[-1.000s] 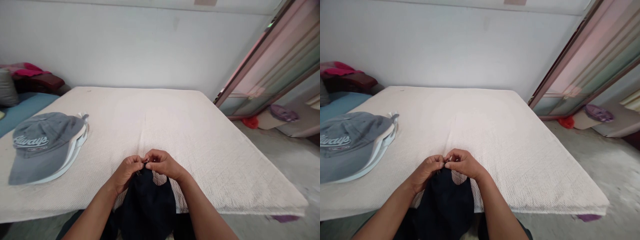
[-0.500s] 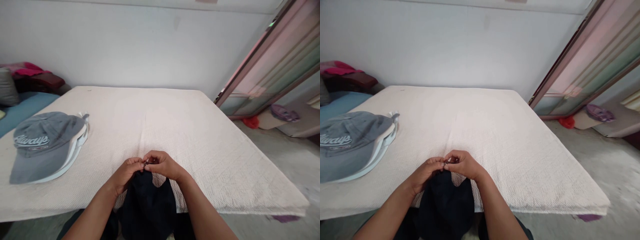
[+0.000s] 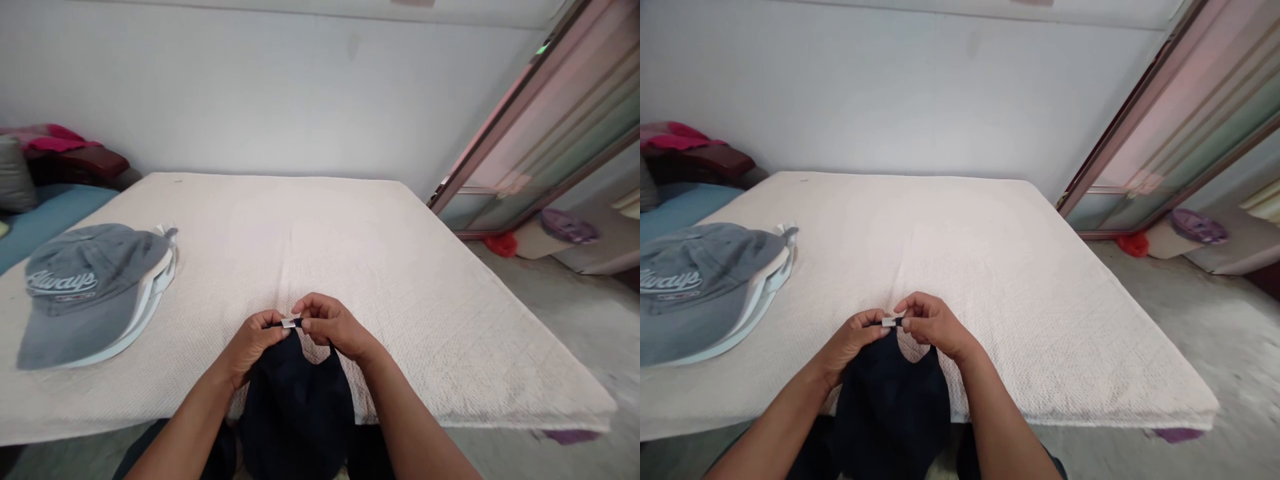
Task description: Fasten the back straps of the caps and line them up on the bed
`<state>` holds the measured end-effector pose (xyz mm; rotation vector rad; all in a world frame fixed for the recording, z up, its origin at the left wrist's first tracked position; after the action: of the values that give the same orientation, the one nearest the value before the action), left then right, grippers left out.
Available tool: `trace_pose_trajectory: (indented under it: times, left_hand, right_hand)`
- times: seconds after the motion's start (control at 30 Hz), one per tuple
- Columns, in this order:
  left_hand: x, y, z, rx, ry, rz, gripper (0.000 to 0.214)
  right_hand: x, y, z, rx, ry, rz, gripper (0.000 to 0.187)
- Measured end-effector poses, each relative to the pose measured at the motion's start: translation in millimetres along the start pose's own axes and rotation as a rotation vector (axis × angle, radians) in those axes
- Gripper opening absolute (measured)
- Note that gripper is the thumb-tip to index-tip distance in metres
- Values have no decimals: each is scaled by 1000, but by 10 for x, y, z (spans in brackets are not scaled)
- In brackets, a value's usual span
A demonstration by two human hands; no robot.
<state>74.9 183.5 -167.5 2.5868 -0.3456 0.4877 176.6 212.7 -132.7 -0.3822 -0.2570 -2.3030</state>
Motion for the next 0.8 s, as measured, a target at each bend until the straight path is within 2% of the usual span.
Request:
trace_pose_trajectory:
  times: [0.27, 0.43, 0.63, 0.8]
  left_hand:
    - [51, 0, -14, 25, -40, 26, 21]
    - [34, 14, -27, 34, -31, 0, 20]
    - [50, 12, -8, 42, -22, 45, 16]
    - [42, -15, 15, 46, 32, 25, 14]
  right_hand:
    - [38, -43, -39, 23, -6, -28, 18]
    - [34, -49, -82, 74, 13, -32, 18]
    - [-6, -51, -89, 112, 137, -57, 13]
    - [-22, -51, -93, 124, 263, -71, 11]
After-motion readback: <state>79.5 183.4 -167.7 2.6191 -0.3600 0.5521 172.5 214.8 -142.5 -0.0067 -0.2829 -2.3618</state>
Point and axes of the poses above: each hand's wrist, its own y-axis away from the middle knuckle, its own x-axis out of the palm, z = x × y, the point moved 10 cm from there along -y, towards the middle knuckle, and after that the axes turned 7 degrees about z, right-handed, at the moved point
